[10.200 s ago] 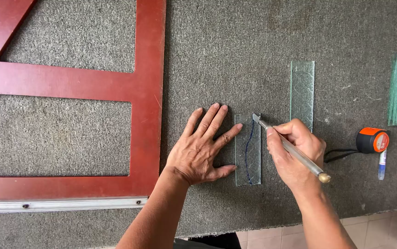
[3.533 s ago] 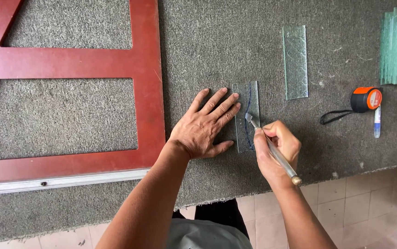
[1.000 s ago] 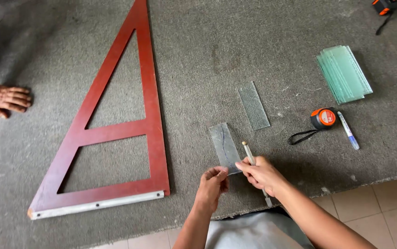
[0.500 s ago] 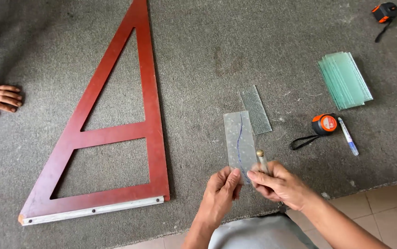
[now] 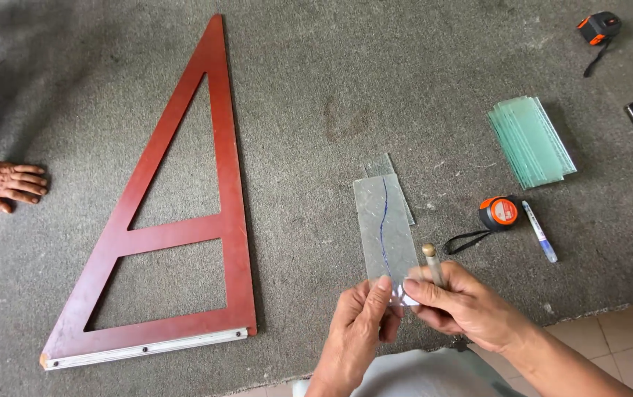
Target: Manually score and break small pieces of glass using a glass cutter tool.
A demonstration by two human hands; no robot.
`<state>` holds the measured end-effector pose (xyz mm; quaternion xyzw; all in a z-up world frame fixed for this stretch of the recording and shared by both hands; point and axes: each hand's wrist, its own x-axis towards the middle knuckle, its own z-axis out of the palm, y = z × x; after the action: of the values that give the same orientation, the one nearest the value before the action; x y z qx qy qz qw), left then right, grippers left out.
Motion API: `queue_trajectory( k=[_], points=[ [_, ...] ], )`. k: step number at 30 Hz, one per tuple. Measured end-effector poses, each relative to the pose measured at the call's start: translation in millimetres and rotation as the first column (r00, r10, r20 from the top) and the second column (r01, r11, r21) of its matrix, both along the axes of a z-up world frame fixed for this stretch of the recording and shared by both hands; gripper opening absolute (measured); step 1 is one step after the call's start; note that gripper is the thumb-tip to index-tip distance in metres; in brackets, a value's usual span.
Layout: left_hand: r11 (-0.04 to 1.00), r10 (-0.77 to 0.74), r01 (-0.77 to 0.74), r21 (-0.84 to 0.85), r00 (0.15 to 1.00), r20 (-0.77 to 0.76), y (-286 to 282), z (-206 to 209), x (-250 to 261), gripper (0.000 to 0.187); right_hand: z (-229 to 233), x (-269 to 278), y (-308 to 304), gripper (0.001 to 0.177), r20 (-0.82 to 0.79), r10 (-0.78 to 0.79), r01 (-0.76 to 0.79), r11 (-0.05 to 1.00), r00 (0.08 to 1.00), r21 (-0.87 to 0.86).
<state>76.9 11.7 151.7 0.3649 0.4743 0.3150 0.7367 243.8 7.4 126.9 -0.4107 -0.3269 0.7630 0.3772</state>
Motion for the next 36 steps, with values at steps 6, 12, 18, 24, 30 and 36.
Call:
queue_trajectory(
  k=[6,12,18,24,30,36],
  points=[
    [0.999,0.035,-0.035,-0.019,0.999,-0.003,-5.4,-0.4,16.4,0.036,-10.1,15.1,-2.5,0.023,-0.001,-0.040,0.040,0.999,0.999,-0.034],
    [0.996,0.084,-0.078,-0.046,0.986,0.147,-11.1,-10.2,28.8,0.038,-0.8,23.7,-2.4,0.027,-0.075,0.023,-0.028,0.997,0.997,-0.074],
    [0.963,0.242,-0.136,-0.232,0.814,0.528,-12.4,-10.6,33.2,0.032,-21.2,31.8,-12.6,0.026,-0.300,0.049,-0.118,0.969,0.953,-0.216],
    [0.983,0.176,-0.174,0.065,0.984,-0.033,1.6,-27.3,29.5,0.033,-47.2,38.8,12.8,0.026,0.251,0.000,-0.002,1.000,0.968,0.007],
    [0.969,0.043,-0.126,-0.213,0.934,-0.356,6.8,-117.5,4.9,0.031,-86.9,75.3,89.6,0.028,0.801,0.027,0.106,0.988,0.598,-0.112],
    [0.922,0.035,-0.160,-0.352,0.941,-0.336,13.6,-148.3,0.8,0.029,-106.2,88.5,119.2,0.032,0.884,0.163,0.003,0.983,0.439,-0.183]
  ],
)
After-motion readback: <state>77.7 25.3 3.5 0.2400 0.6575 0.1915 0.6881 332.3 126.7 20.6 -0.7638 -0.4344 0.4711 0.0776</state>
